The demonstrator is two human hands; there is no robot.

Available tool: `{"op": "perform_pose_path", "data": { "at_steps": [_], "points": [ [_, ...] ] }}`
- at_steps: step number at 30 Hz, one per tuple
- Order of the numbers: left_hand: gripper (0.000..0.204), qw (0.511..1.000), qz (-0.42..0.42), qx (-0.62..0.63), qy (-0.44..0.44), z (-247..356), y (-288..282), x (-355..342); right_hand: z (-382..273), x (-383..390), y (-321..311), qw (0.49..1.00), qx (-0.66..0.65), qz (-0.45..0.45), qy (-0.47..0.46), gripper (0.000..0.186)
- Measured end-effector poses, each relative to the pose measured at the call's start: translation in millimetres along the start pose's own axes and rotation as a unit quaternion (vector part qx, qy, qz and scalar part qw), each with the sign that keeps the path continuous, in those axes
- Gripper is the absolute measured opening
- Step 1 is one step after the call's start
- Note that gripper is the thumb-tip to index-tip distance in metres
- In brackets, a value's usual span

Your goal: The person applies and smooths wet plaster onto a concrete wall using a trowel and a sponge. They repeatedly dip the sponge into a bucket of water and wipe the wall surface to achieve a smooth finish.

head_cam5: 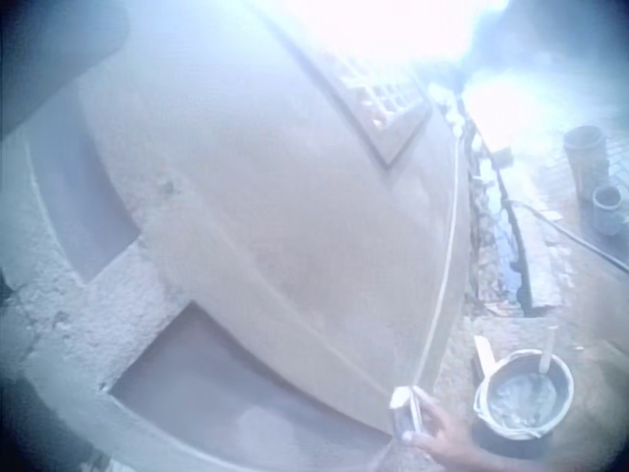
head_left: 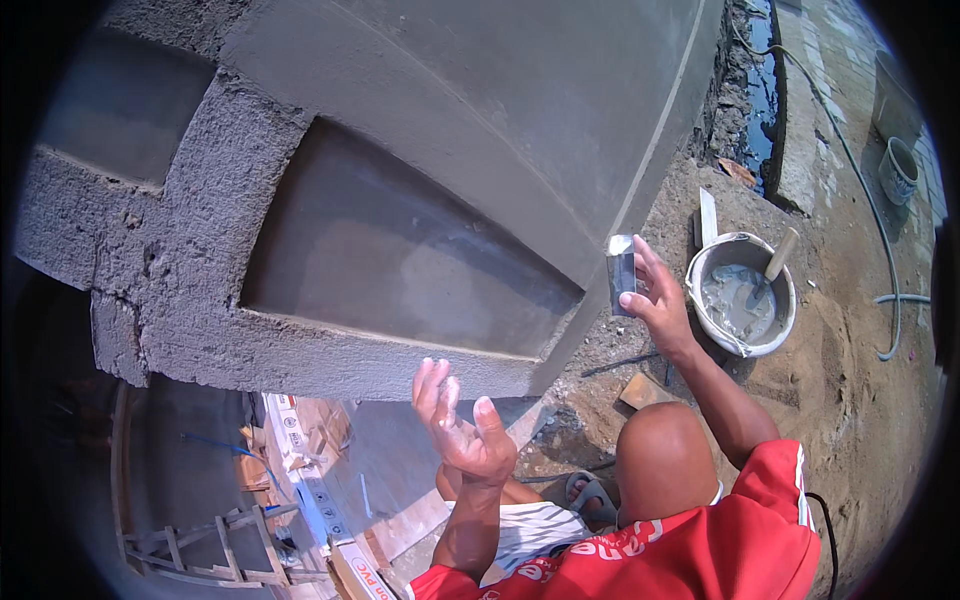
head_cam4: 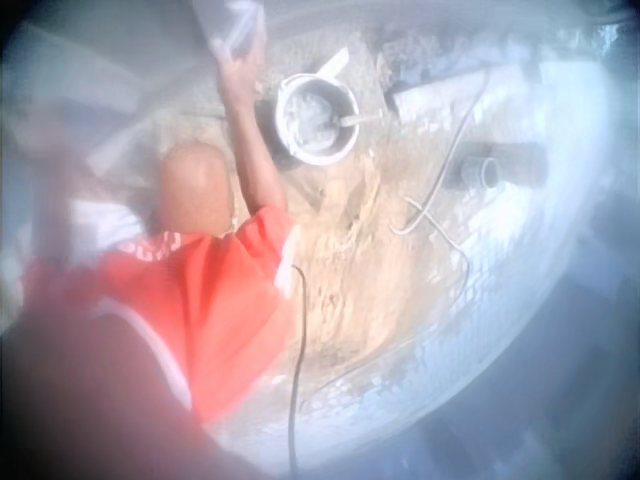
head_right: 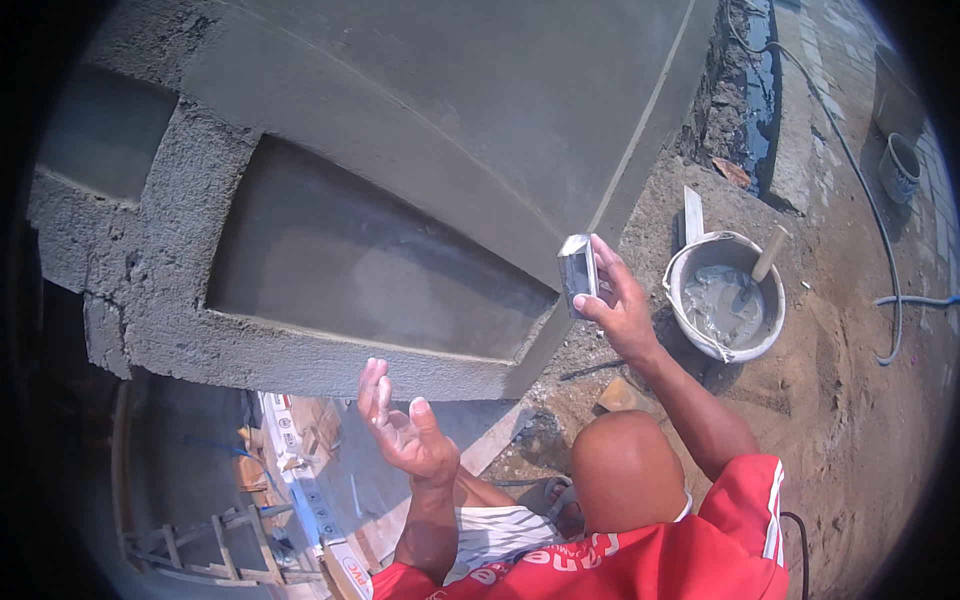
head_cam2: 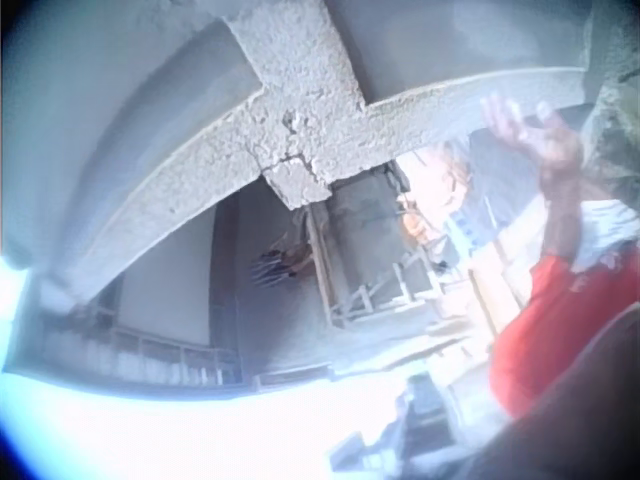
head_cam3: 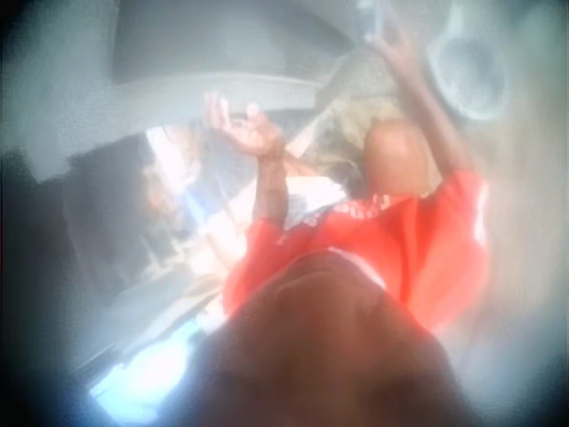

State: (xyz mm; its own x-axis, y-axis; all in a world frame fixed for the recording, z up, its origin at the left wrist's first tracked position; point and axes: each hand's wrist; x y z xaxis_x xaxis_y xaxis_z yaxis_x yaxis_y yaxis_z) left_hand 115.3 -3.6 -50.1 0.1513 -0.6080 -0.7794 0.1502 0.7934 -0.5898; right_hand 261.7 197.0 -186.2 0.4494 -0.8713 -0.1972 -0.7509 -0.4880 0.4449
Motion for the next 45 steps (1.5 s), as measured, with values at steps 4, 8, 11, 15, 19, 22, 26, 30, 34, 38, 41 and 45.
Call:
{"op": "perform_pose_path", "data": {
  "at_steps": [4, 8, 11, 15, 19, 22, 26, 30, 34, 38, 41, 45],
  "points": [
    [0.053, 0.969, 0.167, -0.179, 0.028, -30, -55, -43, -44, -73, 67, 0.958, 0.134, 0.024, -0.251, 0.074],
    [0.058, 0.937, 0.222, -0.270, 0.014, -58, -66, -70, -111, -132, 126, 0.894, 0.250, 0.070, -0.365, 0.068],
    [0.069, 0.914, 0.202, -0.351, -0.012, -77, -80, -74, -117, -146, 153, 0.874, 0.285, 0.075, -0.385, 0.069],
    [0.077, 0.891, 0.212, -0.400, 0.009, -107, -79, -69, -18, -121, 125, 0.851, 0.312, 0.070, -0.416, 0.074],
    [0.075, 0.893, 0.235, -0.382, 0.041, -113, -72, -72, 3, -125, 106, 0.844, 0.330, 0.082, -0.414, 0.072],
    [0.074, 0.889, 0.236, -0.392, 0.007, -105, -73, -72, -67, -155, 136, 0.821, 0.323, 0.061, -0.466, 0.068],
    [0.074, 0.891, 0.242, -0.383, -0.017, -103, -70, -72, -56, -163, 130, 0.842, 0.303, 0.099, -0.435, 0.066],
    [0.076, 0.892, 0.233, -0.387, -0.021, -103, -67, -73, -19, -139, 121, 0.833, 0.302, 0.046, -0.460, 0.065],
    [0.075, 0.896, 0.239, -0.373, -0.019, -101, -71, -74, -98, -186, 140, 0.843, 0.285, 0.103, -0.444, 0.066],
    [0.074, 0.896, 0.232, -0.379, -0.019, -102, -69, -72, -37, -143, 135, 0.842, 0.273, 0.061, -0.462, 0.066],
    [0.073, 0.898, 0.235, -0.373, -0.007, -105, -71, -70, -94, -165, 162, 0.812, 0.304, 0.063, -0.495, 0.067],
    [0.073, 0.899, 0.225, -0.375, -0.020, -105, -72, -68, -123, -184, 173, 0.827, 0.271, 0.103, -0.481, 0.067]
  ]
}}
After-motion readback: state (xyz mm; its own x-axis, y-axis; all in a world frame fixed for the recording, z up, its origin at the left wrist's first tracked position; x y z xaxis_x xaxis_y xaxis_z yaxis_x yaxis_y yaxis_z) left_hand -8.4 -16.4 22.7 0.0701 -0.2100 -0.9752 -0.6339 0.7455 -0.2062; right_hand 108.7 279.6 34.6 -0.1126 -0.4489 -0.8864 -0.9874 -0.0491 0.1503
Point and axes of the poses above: each hand's wrist, its own x-axis away from the middle knuckle, its own y-axis out of the palm, z = x × y
